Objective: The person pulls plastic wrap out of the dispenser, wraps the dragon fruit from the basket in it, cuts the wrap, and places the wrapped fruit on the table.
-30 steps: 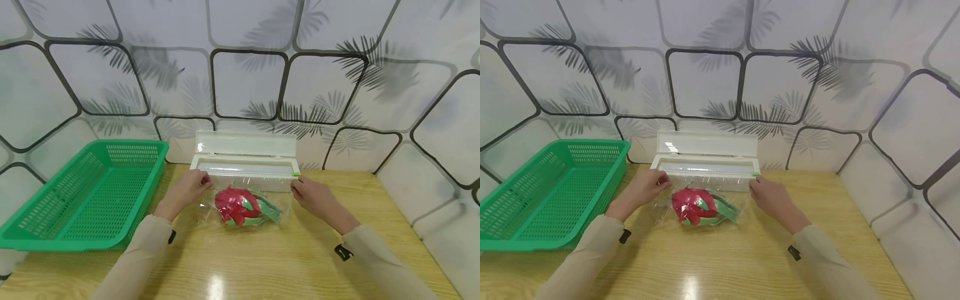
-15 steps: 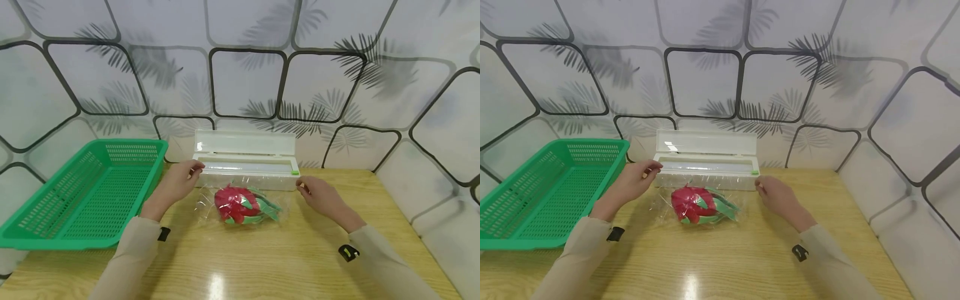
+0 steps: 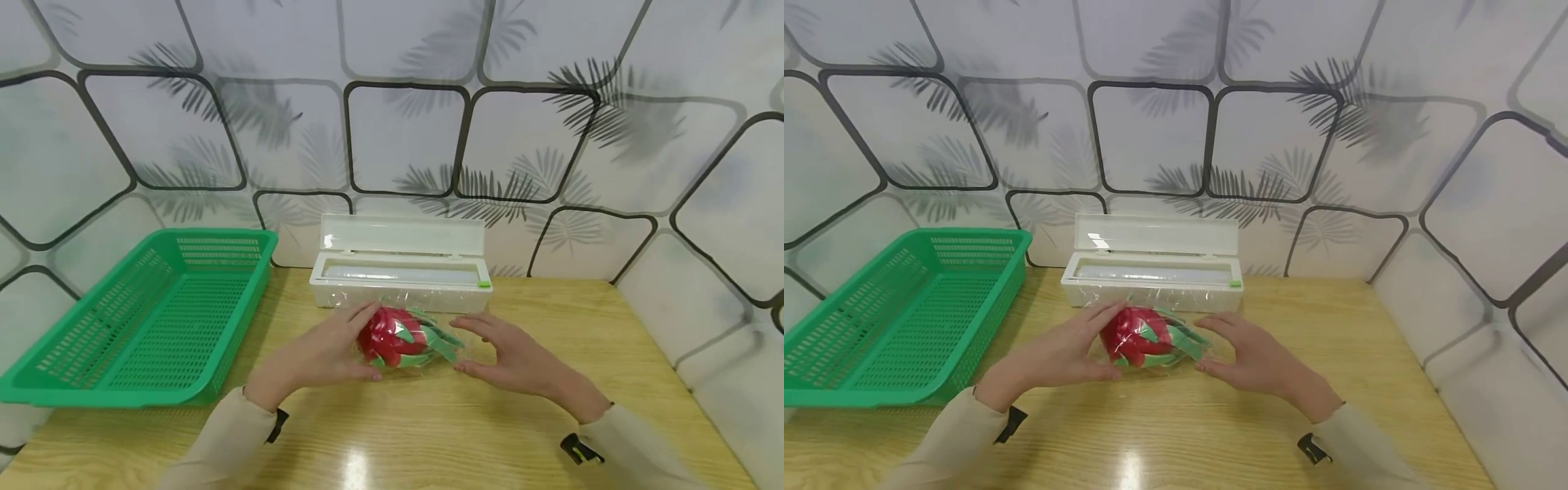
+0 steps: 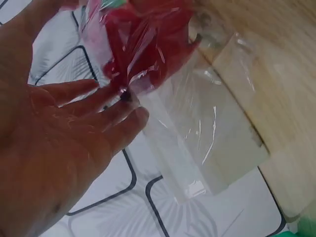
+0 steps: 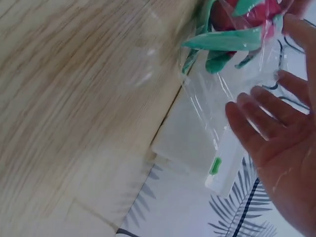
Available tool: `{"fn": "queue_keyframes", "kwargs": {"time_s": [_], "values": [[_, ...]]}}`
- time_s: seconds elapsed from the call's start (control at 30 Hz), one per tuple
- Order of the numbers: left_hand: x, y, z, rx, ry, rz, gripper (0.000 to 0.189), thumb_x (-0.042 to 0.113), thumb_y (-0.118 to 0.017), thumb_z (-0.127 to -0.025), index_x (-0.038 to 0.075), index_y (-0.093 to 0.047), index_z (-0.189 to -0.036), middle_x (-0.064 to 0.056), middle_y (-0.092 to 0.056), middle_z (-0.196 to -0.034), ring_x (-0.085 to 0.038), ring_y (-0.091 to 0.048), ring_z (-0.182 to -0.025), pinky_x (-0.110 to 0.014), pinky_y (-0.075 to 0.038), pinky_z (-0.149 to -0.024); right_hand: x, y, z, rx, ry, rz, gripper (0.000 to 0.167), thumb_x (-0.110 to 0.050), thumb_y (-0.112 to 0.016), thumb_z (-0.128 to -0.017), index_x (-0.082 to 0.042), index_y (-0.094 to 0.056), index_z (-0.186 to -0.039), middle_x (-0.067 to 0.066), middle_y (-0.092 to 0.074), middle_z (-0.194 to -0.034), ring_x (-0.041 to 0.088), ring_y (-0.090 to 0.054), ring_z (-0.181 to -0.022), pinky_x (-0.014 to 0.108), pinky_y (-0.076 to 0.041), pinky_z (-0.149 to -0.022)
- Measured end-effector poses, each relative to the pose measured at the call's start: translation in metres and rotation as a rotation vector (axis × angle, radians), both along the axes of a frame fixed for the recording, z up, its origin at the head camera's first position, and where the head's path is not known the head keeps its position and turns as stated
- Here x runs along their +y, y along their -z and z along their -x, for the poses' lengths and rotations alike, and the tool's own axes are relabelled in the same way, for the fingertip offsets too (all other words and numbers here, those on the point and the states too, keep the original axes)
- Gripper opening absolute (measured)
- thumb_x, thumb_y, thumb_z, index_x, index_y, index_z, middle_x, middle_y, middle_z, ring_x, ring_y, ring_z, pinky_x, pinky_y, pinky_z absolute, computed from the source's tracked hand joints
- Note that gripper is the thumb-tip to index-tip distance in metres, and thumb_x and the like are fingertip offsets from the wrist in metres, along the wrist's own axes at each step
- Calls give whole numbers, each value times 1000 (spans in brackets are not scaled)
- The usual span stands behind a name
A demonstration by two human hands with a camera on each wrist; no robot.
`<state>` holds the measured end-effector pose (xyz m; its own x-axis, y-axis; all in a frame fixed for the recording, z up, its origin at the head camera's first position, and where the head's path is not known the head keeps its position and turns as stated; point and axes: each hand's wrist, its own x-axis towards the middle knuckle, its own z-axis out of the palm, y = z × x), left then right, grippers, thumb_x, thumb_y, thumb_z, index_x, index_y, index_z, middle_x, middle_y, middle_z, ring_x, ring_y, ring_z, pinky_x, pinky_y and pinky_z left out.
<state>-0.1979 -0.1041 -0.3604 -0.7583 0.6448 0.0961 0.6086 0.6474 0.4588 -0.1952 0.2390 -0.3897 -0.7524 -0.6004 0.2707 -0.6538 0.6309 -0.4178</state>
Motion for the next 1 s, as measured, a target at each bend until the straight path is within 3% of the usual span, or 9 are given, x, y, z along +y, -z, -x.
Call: {"fn": "queue_keyframes", "kwargs": {"time_s": [0.1,0.17,0.33,0.53,0.63,0.8,1.0], "values": [[4,6,1,42,-16,29,109,38,-90,-78,-5,-28,-158,-23,-34,-162,-43,-45,-143,-55,-42,-115,-8,2,0,-73,-12,-116,71,-48,-70,-95,-11,-48,-152,9,-52,-154,31,-53,-140,54,-48,-110],[7,8,2,75,-27,40,110,39,-91,-76,-5,-30,-157,-24,-35,-162,-44,-45,-143,-57,-42,-115,-12,4,0,-134,-8,-156,76,-49,-68,-96,-9,-42,-155,11,-48,-158,33,-49,-143,55,-44,-114],[14,10,3,120,-68,78,113,41,-93,-72,-3,-33,-156,-22,-38,-160,-42,-45,-143,-62,-41,-113,-19,11,4,-204,8,-186,85,-42,-74,-93,-3,-35,-157,17,-47,-158,38,-48,-143,56,-41,-116],[20,12,9,169,-119,113,115,42,-96,-67,-2,-36,-154,-22,-44,-155,-44,-47,-138,-62,-43,-112,-30,16,12,-198,52,-162,87,-30,-86,-83,0,-41,-152,19,-57,-146,37,-56,-134,55,-46,-111],[22,14,12,183,-143,134,117,44,-97,-64,-1,-37,-154,-21,-45,-154,-44,-48,-136,-62,-43,-112,-34,17,16,-192,65,-130,80,-21,-87,-81,1,-47,-147,18,-61,-139,35,-60,-128,54,-49,-107],[23,18,17,165,-154,141,114,40,-97,-67,1,-36,-156,-20,-46,-153,-42,-47,-137,-62,-42,-111,-34,22,21,-149,68,-99,53,-11,-78,-87,1,-57,-133,17,-70,-124,34,-68,-113,49,-57,-95],[19,14,26,129,-127,84,110,33,-97,-68,3,-37,-155,-20,-51,-150,-41,-49,-137,-63,-43,-110,-18,25,31,-290,64,41,29,-16,-75,-93,-10,-64,-119,5,-73,-110,22,-72,-101,30,-58,-81]]}}
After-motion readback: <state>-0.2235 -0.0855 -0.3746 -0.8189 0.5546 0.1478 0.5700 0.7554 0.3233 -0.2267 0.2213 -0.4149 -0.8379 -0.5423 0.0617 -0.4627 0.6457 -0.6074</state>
